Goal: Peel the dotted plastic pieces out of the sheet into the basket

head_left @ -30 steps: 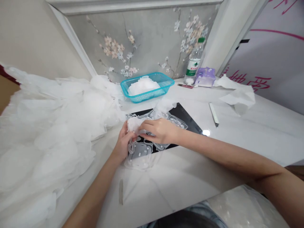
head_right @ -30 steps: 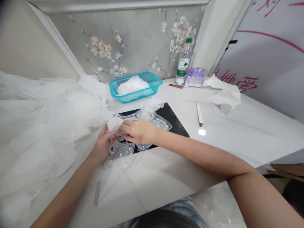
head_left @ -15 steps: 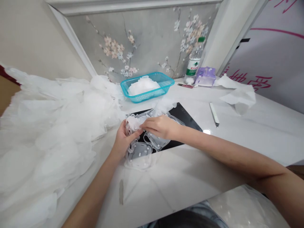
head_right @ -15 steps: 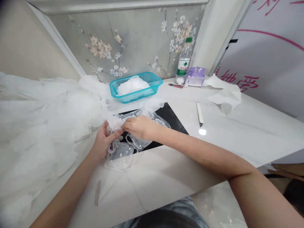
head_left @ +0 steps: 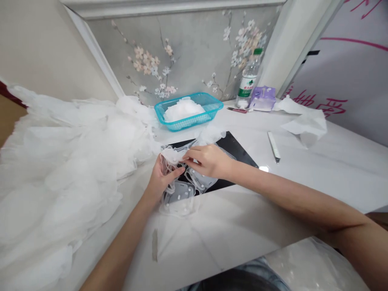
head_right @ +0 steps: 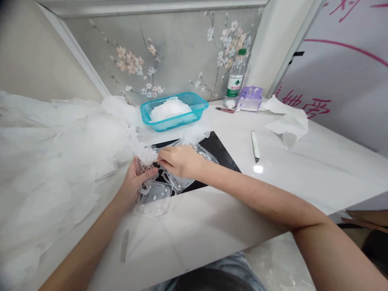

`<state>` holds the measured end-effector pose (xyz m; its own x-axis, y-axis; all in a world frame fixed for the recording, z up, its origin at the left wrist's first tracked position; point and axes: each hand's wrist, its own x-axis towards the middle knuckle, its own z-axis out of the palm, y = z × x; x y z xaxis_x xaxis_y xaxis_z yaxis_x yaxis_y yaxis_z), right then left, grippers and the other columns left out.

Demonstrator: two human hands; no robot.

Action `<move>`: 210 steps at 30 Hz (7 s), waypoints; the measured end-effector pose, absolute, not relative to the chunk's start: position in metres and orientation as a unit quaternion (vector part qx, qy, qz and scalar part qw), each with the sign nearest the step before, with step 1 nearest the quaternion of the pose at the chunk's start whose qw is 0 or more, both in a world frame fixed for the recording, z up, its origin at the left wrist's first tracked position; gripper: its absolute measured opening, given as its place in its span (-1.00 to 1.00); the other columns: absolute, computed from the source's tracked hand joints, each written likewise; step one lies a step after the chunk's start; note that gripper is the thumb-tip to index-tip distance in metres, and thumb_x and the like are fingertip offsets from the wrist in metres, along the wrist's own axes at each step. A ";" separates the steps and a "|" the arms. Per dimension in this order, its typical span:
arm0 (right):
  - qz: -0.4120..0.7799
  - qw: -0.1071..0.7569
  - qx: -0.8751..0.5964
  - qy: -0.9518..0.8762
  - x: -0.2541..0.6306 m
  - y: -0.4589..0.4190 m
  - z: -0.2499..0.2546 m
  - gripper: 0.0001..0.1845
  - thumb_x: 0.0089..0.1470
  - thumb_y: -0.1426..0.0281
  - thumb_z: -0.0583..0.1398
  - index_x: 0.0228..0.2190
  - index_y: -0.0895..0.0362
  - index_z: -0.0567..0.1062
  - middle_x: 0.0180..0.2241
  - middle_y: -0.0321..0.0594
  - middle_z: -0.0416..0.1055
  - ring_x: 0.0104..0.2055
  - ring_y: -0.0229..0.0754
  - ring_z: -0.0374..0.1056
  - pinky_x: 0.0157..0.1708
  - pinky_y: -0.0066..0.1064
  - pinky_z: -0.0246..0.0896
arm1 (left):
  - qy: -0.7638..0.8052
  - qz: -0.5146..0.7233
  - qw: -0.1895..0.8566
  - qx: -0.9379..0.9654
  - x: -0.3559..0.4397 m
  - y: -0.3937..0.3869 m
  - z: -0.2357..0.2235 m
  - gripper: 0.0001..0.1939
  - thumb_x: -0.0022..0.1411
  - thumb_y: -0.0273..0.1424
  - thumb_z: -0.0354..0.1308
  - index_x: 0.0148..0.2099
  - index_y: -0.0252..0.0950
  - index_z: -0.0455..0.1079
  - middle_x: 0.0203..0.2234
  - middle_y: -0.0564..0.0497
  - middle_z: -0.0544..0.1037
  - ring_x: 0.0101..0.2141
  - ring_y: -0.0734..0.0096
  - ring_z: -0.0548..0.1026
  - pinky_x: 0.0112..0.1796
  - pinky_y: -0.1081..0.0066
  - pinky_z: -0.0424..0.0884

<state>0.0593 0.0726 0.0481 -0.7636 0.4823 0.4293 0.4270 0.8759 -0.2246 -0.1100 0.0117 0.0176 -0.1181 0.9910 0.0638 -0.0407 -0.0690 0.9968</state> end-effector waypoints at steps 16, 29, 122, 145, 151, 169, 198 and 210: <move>-0.078 0.157 -0.186 -0.967 0.059 0.069 0.042 -0.75 0.19 0.49 -0.06 -0.33 0.20 0.40 -0.45 -0.17 0.39 -0.50 -0.23 0.21 -0.58 -0.39 -0.26 | 0.542 0.571 0.465 0.405 -0.103 0.010 0.023 -0.59 -0.13 -0.29 0.36 -0.26 -0.24 0.25 -0.46 0.15 0.44 -0.50 0.54 0.39 -0.48 0.55 0.30; -0.018 0.120 -0.206 -0.971 0.058 0.072 0.044 -0.71 0.23 0.35 -0.05 -0.27 0.23 0.41 -0.34 -0.13 0.43 -0.45 -0.27 0.25 -0.58 -0.41 -0.25 | 0.574 0.547 0.505 0.342 -0.101 0.009 0.024 -0.71 -0.16 -0.41 0.31 -0.32 -0.30 0.35 -0.52 0.14 0.48 -0.54 0.56 0.38 -0.49 0.54 0.26; -0.130 0.244 -0.179 -0.944 0.062 0.076 0.033 -0.67 0.23 0.37 -0.07 -0.42 0.19 0.41 -0.52 -0.24 0.33 -0.56 -0.32 0.13 -0.55 -0.40 -0.22 | 0.583 0.505 0.500 0.395 -0.101 0.009 0.025 -0.61 -0.23 -0.23 0.40 -0.39 -0.32 0.37 -0.66 0.17 0.33 -0.63 0.58 0.25 -0.58 0.53 0.16; -0.135 0.197 -0.164 -0.957 0.067 0.088 0.044 -0.63 0.27 0.36 -0.10 -0.37 0.20 0.44 -0.45 -0.24 0.37 -0.57 -0.36 0.14 -0.60 -0.41 -0.28 | 0.623 0.440 0.419 0.493 -0.103 0.009 0.020 -0.62 0.08 -0.07 0.12 -0.50 -0.30 0.27 -0.65 0.15 0.28 -0.59 0.55 0.22 -0.53 0.50 0.14; -0.144 0.200 -0.173 -0.954 0.063 0.085 0.043 -0.66 0.25 0.38 -0.08 -0.38 0.22 0.43 -0.46 -0.23 0.38 -0.57 -0.35 0.15 -0.61 -0.41 -0.29 | 0.621 0.464 0.426 0.467 -0.103 0.011 0.015 -0.76 0.06 -0.21 0.12 -0.39 -0.30 0.33 -0.62 0.16 0.30 -0.55 0.52 0.25 -0.50 0.50 0.17; -0.072 0.227 -0.269 -0.933 0.065 0.082 0.048 -0.70 0.19 0.40 -0.06 -0.22 0.23 0.41 -0.25 -0.15 0.44 -0.48 -0.29 0.26 -0.60 -0.44 -0.17 | 0.614 0.440 0.434 0.490 -0.102 0.010 0.022 -0.89 -0.12 -0.36 0.06 -0.56 -0.27 0.22 -0.66 0.16 0.26 -0.54 0.48 0.23 -0.49 0.49 0.16; -0.167 0.236 -0.184 -0.939 0.064 0.078 0.031 -0.76 0.16 0.45 0.00 -0.42 0.18 0.44 -0.47 -0.22 0.36 -0.54 -0.31 0.16 -0.55 -0.39 -0.19 | 0.607 0.446 0.426 0.500 -0.099 0.007 0.027 -0.62 -0.03 -0.18 0.23 -0.57 -0.26 0.09 -0.69 0.20 0.23 -0.59 0.56 0.19 -0.53 0.51 0.10; -0.172 0.210 -0.204 -0.941 0.062 0.076 0.035 -0.74 0.16 0.46 -0.01 -0.44 0.18 0.44 -0.49 -0.23 0.34 -0.57 -0.31 0.09 -0.54 -0.40 -0.22 | 0.606 0.457 0.430 0.489 -0.098 0.008 0.028 -0.69 -0.07 -0.21 0.27 -0.52 -0.30 0.25 -0.66 0.19 0.28 -0.58 0.55 0.22 -0.51 0.50 0.15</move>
